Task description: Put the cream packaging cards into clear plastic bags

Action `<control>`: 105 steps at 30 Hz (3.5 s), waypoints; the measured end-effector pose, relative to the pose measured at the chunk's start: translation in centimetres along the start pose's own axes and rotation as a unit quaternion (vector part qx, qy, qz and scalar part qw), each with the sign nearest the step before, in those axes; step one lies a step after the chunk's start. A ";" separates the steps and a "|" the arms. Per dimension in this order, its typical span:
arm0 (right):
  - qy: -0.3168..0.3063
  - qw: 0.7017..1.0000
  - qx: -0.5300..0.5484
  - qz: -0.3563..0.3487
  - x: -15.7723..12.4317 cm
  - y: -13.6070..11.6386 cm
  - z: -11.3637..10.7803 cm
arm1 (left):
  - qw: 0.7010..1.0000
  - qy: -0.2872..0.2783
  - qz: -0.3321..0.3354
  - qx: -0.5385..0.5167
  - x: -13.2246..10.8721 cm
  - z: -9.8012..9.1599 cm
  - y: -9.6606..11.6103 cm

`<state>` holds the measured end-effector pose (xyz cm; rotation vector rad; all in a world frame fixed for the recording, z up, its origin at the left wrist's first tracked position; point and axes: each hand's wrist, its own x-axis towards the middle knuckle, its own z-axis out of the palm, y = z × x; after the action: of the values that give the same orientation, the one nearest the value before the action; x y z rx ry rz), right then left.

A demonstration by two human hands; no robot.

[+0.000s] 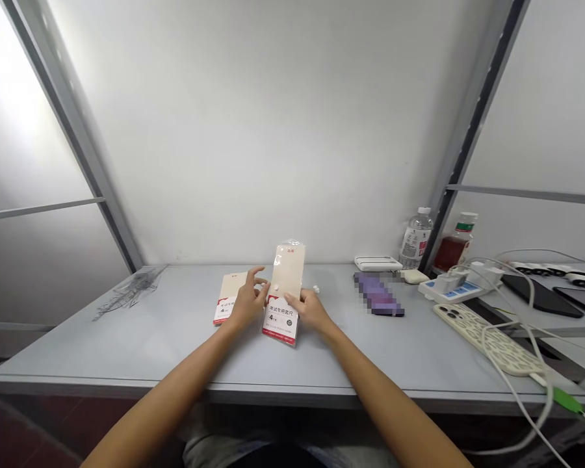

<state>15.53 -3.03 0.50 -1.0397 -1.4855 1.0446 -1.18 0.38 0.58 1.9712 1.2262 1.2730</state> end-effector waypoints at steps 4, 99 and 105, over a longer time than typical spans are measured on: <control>-0.014 1.000 0.006 -0.009 -0.2 -0.3 -0.4 | 0.999 -0.004 0.000 -0.052 0.0 -0.3 0.0; 0.184 0.803 -0.511 0.247 0.3 2.4 -8.4 | 0.888 -0.015 -0.343 0.306 2.0 -7.7 -3.5; 0.151 0.807 -0.506 0.266 0.9 3.1 -8.9 | 0.900 0.001 -0.344 0.269 2.3 -7.8 -3.8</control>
<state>24.46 -0.50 -1.11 -2.3621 -1.4944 0.3014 -9.35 3.70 2.10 1.5790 2.1903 0.6068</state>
